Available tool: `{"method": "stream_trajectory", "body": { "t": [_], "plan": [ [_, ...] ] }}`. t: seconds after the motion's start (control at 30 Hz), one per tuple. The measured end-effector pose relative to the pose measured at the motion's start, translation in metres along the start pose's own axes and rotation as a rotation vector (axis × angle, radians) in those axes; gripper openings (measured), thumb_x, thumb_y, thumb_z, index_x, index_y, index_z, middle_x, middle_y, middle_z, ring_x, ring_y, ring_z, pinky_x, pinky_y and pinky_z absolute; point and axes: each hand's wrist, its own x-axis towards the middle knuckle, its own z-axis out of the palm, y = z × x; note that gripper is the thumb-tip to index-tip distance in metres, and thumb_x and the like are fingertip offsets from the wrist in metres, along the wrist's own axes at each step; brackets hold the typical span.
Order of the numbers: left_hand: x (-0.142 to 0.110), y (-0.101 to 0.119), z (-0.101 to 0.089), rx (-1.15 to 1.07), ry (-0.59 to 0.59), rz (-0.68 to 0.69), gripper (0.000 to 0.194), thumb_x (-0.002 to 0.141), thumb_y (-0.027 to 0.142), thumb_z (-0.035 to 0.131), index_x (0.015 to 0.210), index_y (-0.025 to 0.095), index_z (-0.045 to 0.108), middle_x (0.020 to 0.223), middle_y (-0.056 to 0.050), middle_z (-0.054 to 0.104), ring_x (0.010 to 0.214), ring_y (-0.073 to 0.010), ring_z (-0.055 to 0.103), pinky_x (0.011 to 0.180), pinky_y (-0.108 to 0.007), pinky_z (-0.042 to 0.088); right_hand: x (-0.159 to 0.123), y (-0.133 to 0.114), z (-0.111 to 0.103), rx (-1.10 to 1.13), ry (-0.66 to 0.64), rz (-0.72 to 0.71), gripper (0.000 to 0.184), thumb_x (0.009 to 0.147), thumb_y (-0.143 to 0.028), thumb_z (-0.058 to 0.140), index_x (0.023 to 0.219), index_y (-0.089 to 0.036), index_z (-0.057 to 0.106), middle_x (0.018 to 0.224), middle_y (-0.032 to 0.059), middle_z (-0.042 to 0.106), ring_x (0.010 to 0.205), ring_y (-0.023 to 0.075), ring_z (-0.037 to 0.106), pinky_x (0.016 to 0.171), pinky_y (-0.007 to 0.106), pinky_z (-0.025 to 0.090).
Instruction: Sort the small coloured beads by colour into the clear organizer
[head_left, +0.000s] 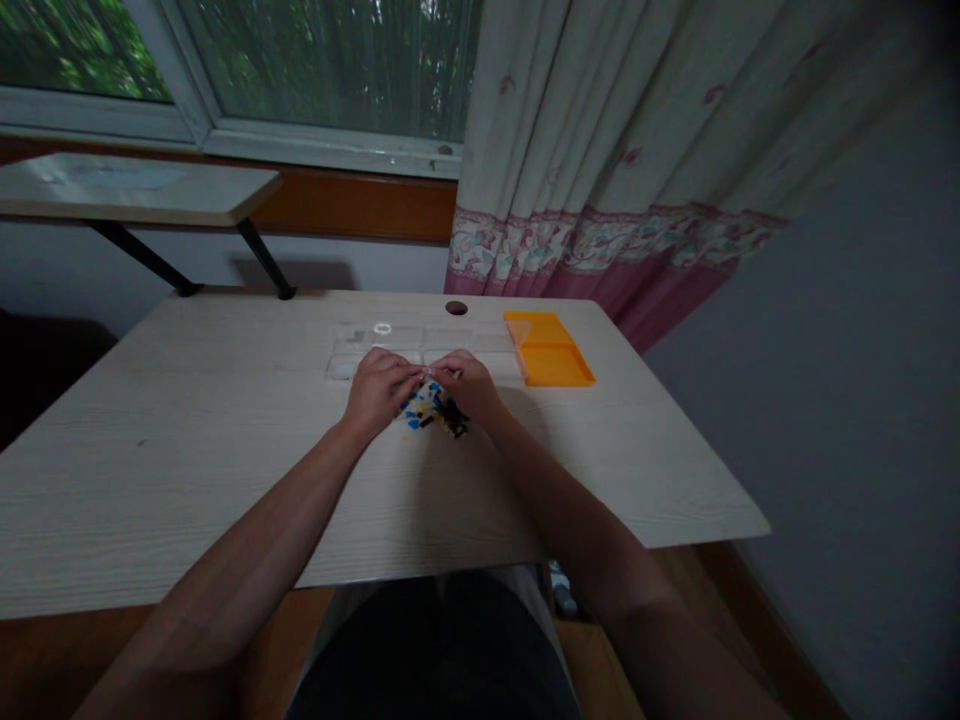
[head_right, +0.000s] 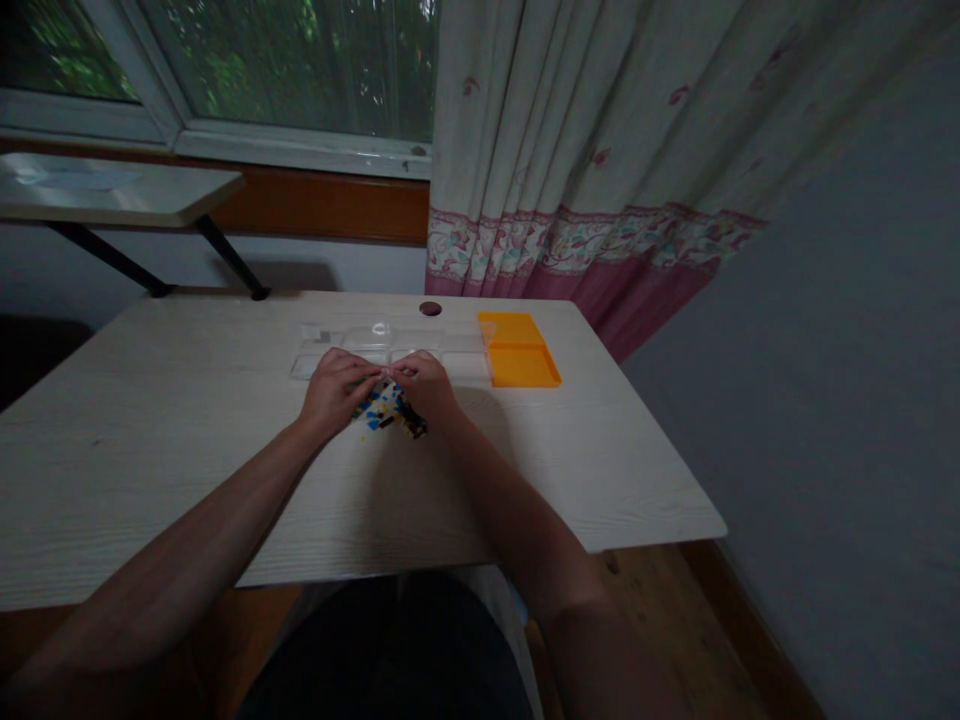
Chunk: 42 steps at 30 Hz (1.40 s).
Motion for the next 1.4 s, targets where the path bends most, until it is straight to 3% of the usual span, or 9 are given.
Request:
{"method": "stream_trajectory", "body": {
  "t": [0.23,0.4,0.67,0.8,0.97,1.2,1.4],
  "plan": [
    [-0.001,-0.001,-0.001,-0.002,0.009,-0.019,0.022,0.094,0.035,0.059,0.102,0.024,0.076,0.088,-0.005,0.072,0.088,-0.0209,0.056,0.083,-0.039,0.046,0.0,0.001,-0.001,0.031,-0.017,-0.084,0.016,0.088,-0.027,0.063,0.079,-0.02,0.074,0.082,0.0034,0.068,0.085,0.0161,0.061,0.083,0.029,0.048],
    [-0.001,0.0,-0.001,0.0,0.042,-0.009,0.022,0.094,0.034,0.059,0.102,0.023,0.076,0.086,-0.005,0.071,0.087,-0.0204,0.056,0.083,-0.038,0.046,0.003,0.001,-0.009,0.058,-0.025,-0.07,0.019,0.089,-0.028,0.059,0.085,-0.021,0.076,0.088,0.0044,0.07,0.091,0.0168,0.062,0.086,0.031,0.049],
    [0.001,-0.009,-0.006,0.031,0.083,-0.139,0.021,0.094,0.034,0.057,0.097,0.024,0.076,0.088,-0.003,0.073,0.089,-0.0212,0.06,0.088,-0.041,0.045,0.011,0.014,-0.047,0.089,0.185,0.07,0.025,0.088,-0.035,0.057,0.091,-0.02,0.078,0.096,0.0064,0.074,0.094,0.0189,0.065,0.088,0.034,0.049],
    [0.001,-0.017,-0.009,0.079,0.104,-0.208,0.022,0.093,0.037,0.058,0.092,0.025,0.076,0.087,-0.003,0.073,0.09,-0.0224,0.06,0.089,-0.042,0.044,0.01,0.015,-0.052,0.043,0.185,0.045,0.024,0.088,-0.032,0.058,0.09,-0.019,0.077,0.092,0.0064,0.074,0.09,0.0185,0.065,0.083,0.032,0.049],
    [-0.002,-0.021,-0.008,0.121,0.118,-0.268,0.023,0.092,0.039,0.059,0.092,0.024,0.077,0.091,-0.005,0.07,0.097,-0.0249,0.056,0.093,-0.044,0.042,0.004,0.005,-0.032,-0.052,0.046,-0.04,0.019,0.089,-0.025,0.058,0.088,-0.02,0.077,0.087,0.005,0.072,0.081,0.016,0.061,0.076,0.029,0.046],
    [-0.002,-0.02,-0.003,0.169,0.058,-0.309,0.023,0.091,0.036,0.058,0.094,0.024,0.077,0.095,-0.007,0.066,0.101,-0.0269,0.051,0.093,-0.044,0.041,-0.02,-0.03,0.011,-0.394,-0.301,-0.264,0.014,0.089,-0.027,0.065,0.098,-0.024,0.076,0.102,0.0044,0.07,0.095,0.0189,0.055,0.087,0.032,0.038],
    [-0.004,-0.023,-0.001,0.185,0.06,-0.249,0.025,0.093,0.035,0.055,0.094,0.024,0.077,0.095,-0.008,0.066,0.099,-0.0268,0.051,0.09,-0.046,0.043,-0.025,-0.051,0.025,-0.688,-0.35,-0.349,0.023,0.098,-0.025,0.049,0.1,-0.024,0.072,0.106,0.0079,0.066,0.101,0.0225,0.05,0.081,0.035,0.034]
  ]
}}
